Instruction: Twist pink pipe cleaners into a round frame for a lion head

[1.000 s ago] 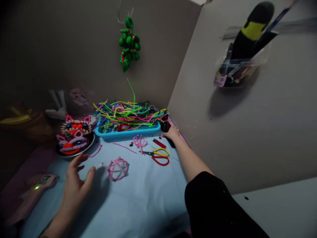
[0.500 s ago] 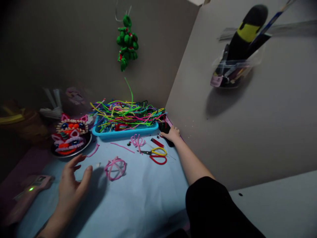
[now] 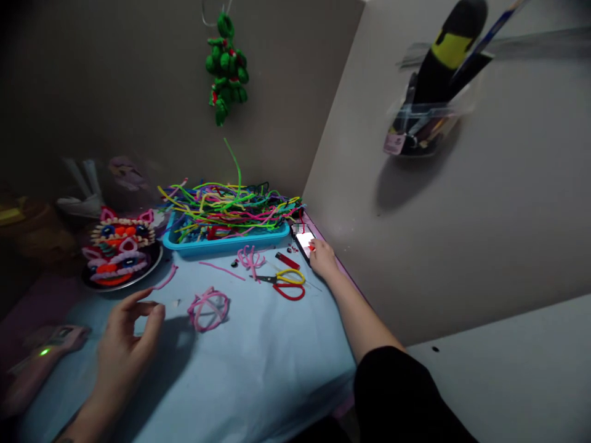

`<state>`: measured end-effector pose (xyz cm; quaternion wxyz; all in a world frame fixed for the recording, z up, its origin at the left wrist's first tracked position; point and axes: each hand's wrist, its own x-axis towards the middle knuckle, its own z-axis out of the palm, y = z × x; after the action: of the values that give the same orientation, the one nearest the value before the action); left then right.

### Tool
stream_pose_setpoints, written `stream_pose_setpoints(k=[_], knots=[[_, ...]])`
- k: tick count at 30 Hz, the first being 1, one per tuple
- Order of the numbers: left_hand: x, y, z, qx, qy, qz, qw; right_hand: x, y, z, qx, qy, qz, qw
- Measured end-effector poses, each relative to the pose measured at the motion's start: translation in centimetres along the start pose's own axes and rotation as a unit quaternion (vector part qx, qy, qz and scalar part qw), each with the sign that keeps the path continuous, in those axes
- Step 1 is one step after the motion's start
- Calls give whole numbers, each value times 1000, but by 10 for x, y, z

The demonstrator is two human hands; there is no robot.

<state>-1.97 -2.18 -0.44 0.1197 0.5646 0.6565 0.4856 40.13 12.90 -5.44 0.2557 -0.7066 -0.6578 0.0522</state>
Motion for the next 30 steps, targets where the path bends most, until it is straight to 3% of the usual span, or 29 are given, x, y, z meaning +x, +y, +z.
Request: stream_pose_setpoints(k=[4, 8, 11, 14, 16, 20, 25, 30], knots=[[6, -7, 5, 14, -27, 55, 998, 5, -41, 9, 24, 1, -22, 999], [8, -14, 8, 24, -81, 52, 995, -39, -119, 8, 154, 72, -169, 971], [6, -15, 6, 36, -97, 34, 994, -83, -177, 10, 237, 1, -280, 930], [7, -15, 5, 33, -75, 78, 994, -110, -208, 21, 304, -63, -286, 907], [9, -17, 5, 30, -67, 115, 991, -117, -210, 29, 334, -79, -251, 905], [10, -22, 5, 32, -97, 143, 984, -117, -193, 34, 336, -75, -233, 910], [8, -22, 9, 35, -54, 77, 995, -112, -183, 31, 317, -62, -180, 929], [6, -17, 7, 71, -125, 21, 989, -110, -185, 37, 315, -94, -144, 933]])
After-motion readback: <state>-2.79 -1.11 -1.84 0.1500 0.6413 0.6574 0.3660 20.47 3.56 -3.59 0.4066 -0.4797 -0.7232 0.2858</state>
